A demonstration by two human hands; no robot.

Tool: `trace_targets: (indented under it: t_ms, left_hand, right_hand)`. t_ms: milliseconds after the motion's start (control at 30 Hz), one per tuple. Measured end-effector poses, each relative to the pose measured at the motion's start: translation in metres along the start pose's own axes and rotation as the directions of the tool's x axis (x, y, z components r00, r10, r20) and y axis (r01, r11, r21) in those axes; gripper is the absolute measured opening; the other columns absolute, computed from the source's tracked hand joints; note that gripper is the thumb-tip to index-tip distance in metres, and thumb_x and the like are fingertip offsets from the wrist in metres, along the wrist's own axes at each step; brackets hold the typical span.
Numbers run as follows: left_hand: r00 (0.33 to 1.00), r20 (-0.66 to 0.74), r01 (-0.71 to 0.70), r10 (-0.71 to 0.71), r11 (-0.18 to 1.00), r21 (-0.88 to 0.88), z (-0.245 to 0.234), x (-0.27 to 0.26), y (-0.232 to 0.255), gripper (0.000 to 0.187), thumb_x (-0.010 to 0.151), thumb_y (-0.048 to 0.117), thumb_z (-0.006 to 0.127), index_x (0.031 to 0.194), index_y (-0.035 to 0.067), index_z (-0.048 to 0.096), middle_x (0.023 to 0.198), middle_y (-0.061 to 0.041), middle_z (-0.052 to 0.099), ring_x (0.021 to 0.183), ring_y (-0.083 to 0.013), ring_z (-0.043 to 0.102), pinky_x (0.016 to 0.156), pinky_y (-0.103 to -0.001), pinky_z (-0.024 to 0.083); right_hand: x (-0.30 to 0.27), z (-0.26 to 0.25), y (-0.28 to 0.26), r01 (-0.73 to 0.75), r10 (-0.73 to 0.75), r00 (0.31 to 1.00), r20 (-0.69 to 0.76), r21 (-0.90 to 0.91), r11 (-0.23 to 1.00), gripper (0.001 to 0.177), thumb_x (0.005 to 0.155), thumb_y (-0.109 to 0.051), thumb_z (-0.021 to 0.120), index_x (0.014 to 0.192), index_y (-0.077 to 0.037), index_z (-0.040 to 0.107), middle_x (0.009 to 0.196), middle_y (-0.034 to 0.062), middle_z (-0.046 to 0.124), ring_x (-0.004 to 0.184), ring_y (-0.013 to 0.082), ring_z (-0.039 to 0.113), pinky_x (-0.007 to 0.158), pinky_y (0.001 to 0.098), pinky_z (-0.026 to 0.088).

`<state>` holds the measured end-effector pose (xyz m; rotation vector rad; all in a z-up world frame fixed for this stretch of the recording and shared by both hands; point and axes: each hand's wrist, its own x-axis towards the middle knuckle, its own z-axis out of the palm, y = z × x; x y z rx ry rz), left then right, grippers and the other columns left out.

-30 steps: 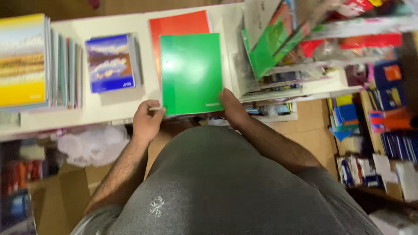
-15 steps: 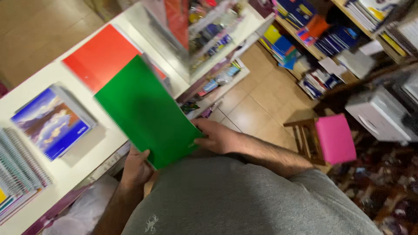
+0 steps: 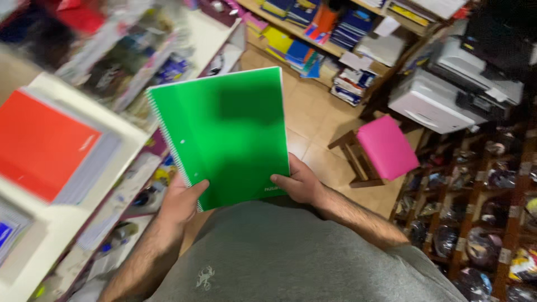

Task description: The person picks up various spiral-bound notebooks one at a time from a shelf, opens them to show the pages, and places them back onto the shelf.

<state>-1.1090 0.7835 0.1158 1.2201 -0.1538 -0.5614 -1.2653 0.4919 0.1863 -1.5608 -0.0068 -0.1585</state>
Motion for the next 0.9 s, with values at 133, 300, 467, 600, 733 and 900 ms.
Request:
trace_targets:
  t_ms: [133, 300, 467, 600, 733, 900]
  left_hand:
    - [0.985, 0.132, -0.121, 0.109, 0.989, 0.084, 0.106, 0.037, -0.012, 0.061, 0.09, -0.003, 0.065, 0.148, 0.006, 0.047, 0.132, -0.02, 0.067, 0.119, -0.0282, 0.065, 0.102, -0.054, 0.053]
    - [0.974, 0.198, -0.098, 0.112, 0.992, -0.077, 0.191, 0.075, -0.047, 0.06, 0.092, -0.002, 0.062, 0.149, 0.004, 0.045, 0.134, -0.021, 0.066, 0.118, -0.0296, 0.067, 0.1, -0.054, 0.056]
    - [0.963, 0.248, -0.107, 0.107, 0.994, -0.017, 0.254, 0.102, -0.041, 0.054, 0.094, -0.004, 0.06, 0.146, 0.004, 0.048, 0.134, -0.017, 0.065, 0.119, -0.0253, 0.064, 0.102, -0.051, 0.053]
    - [0.966, 0.251, -0.059, 0.062, 0.998, -0.022, 0.269, 0.142, -0.052, 0.056, 0.092, -0.005, 0.061, 0.146, 0.004, 0.049, 0.135, -0.017, 0.065, 0.118, -0.0271, 0.066, 0.102, -0.051, 0.054]
    - [0.954, 0.299, 0.009, 0.004, 0.999, -0.045, 0.278, 0.198, -0.051, 0.055, 0.091, -0.003, 0.063, 0.144, 0.005, 0.051, 0.133, -0.018, 0.067, 0.116, -0.0287, 0.068, 0.1, -0.052, 0.055]
    - [0.945, 0.327, 0.037, -0.006, 0.995, -0.09, 0.281, 0.292, -0.056, 0.059, 0.091, 0.001, 0.065, 0.148, 0.006, 0.048, 0.137, -0.019, 0.064, 0.118, -0.0303, 0.067, 0.1, -0.051, 0.056]
  right_hand:
    - [-0.035, -0.086, 0.003, -0.091, 0.094, 0.977, -0.191, 0.023, 0.996, 0.048, 0.091, -0.005, 0.071, 0.136, -0.005, 0.054, 0.113, 0.0162, 0.075, 0.1, 0.0258, 0.07, 0.092, 0.0545, 0.055]
    - [-0.061, -0.161, 0.013, -0.13, 0.173, 0.935, -0.31, 0.154, 0.979, 0.049, 0.09, -0.004, 0.07, 0.136, -0.007, 0.054, 0.113, 0.0141, 0.075, 0.101, 0.0232, 0.068, 0.092, 0.0543, 0.055]
    - [-0.062, -0.203, 0.022, -0.137, 0.238, 0.906, -0.35, 0.291, 0.947, 0.059, 0.091, -0.005, 0.068, 0.145, -0.011, 0.048, 0.125, 0.0151, 0.071, 0.108, 0.0231, 0.068, 0.097, 0.0545, 0.053]
    - [-0.043, -0.236, 0.052, -0.108, 0.24, 0.894, -0.377, 0.338, 0.935, 0.062, 0.09, -0.006, 0.069, 0.147, -0.012, 0.046, 0.128, 0.0136, 0.07, 0.11, 0.0224, 0.067, 0.098, 0.0516, 0.053]
    - [0.004, -0.263, 0.06, -0.049, 0.21, 0.882, -0.422, 0.361, 0.931, 0.064, 0.087, 0.0, 0.069, 0.145, -0.011, 0.047, 0.127, 0.016, 0.069, 0.11, 0.0235, 0.067, 0.097, 0.0521, 0.054]
    - [0.08, -0.313, 0.092, 0.009, 0.198, 0.846, -0.495, 0.384, 0.923, 0.062, 0.086, 0.005, 0.066, 0.143, -0.014, 0.049, 0.123, 0.0177, 0.07, 0.105, 0.0318, 0.072, 0.09, 0.0538, 0.058]
